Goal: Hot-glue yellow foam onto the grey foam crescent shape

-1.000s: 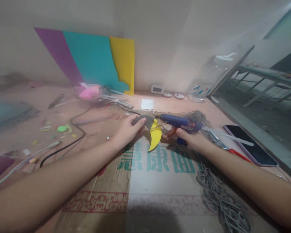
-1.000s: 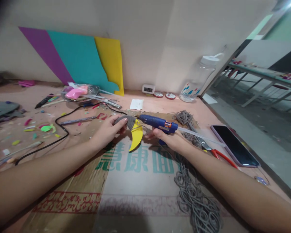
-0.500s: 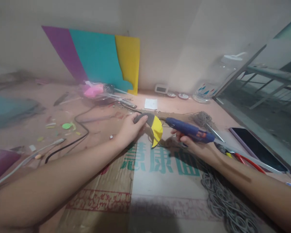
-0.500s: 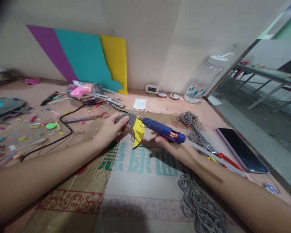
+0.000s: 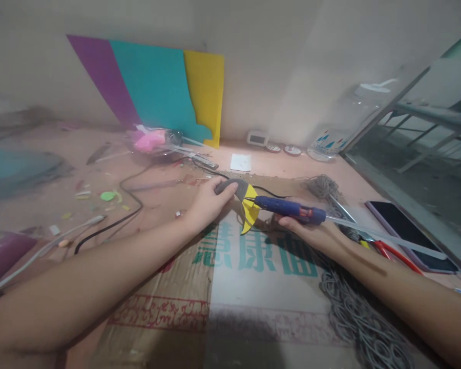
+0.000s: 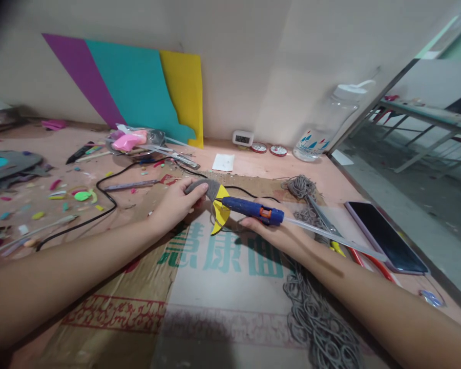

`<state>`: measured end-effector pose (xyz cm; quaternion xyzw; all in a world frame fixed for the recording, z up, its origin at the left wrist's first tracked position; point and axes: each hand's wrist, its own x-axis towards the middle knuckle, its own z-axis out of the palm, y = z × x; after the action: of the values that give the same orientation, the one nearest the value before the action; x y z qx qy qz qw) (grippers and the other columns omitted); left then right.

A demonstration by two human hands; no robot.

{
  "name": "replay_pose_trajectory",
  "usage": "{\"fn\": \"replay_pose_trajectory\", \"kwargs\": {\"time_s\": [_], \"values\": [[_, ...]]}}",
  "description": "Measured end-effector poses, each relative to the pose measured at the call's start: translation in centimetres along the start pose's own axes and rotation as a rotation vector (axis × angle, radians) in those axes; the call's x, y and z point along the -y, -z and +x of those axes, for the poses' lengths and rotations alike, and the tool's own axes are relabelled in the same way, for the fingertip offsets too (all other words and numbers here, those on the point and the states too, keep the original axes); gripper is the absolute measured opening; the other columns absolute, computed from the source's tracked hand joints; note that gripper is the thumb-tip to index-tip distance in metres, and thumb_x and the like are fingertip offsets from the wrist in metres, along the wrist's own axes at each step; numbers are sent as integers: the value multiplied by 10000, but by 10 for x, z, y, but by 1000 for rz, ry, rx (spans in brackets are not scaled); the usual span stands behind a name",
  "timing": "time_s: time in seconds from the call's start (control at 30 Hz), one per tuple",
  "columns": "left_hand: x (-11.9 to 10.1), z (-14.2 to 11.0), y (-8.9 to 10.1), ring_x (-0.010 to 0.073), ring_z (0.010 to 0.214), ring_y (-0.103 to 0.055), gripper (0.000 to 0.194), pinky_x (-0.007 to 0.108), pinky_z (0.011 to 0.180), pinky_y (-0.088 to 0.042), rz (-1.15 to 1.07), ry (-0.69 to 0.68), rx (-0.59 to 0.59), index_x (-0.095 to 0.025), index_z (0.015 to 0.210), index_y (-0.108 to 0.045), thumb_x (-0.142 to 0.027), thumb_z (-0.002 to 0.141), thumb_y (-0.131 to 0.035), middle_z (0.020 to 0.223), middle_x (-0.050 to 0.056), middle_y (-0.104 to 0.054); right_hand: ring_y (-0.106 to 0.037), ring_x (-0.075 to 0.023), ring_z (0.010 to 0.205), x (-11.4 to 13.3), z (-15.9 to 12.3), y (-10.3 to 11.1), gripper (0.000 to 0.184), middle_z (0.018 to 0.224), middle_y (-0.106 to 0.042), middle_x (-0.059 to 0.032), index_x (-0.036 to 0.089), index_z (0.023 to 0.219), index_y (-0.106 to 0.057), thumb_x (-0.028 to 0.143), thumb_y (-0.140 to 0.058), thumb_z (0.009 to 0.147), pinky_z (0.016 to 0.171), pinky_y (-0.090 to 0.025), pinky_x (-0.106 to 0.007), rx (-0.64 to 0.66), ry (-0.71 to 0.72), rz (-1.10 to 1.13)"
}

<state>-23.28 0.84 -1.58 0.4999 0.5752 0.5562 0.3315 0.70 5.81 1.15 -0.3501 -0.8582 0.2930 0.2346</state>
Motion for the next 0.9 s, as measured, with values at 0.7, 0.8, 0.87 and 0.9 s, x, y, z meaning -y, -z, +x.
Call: {"fn": "replay_pose_trajectory", "kwargs": {"time_s": [0.7,0.8,0.87,0.9], "values": [[1,-1,1,94,493,-427,282,198,486,-317,75,-72,-17,-181,708,-534,-439,819,-561,550,-51,-506,-624,-234,594,13,5,-5,203,652,-648,-40,239,715,-592,437,-629,741,531,-521,-351,-7,-34,82],[0,-2,1,93,494,-423,284,199,487,-313,81,-77,-19,-182,701,-526,-438,820,-557,550,-52,-501,-628,-232,605,13,5,-5,207,663,-652,-37,233,710,-587,433,-622,749,546,-522,-348,-2,-29,68],[-1,-2,0,94,496,-423,285,200,492,-316,81,-76,-18,-183,699,-521,-438,819,-558,550,-53,-500,-631,-230,617,12,4,-5,198,686,-658,-37,229,739,-597,425,-619,760,556,-522,-345,9,-29,65],[-1,-2,0,95,496,-422,285,201,495,-318,79,-74,-17,-184,699,-520,-439,819,-558,549,-54,-498,-629,-228,616,12,4,-5,197,688,-656,-36,229,747,-599,424,-618,763,555,-519,-341,12,-27,61]]}}
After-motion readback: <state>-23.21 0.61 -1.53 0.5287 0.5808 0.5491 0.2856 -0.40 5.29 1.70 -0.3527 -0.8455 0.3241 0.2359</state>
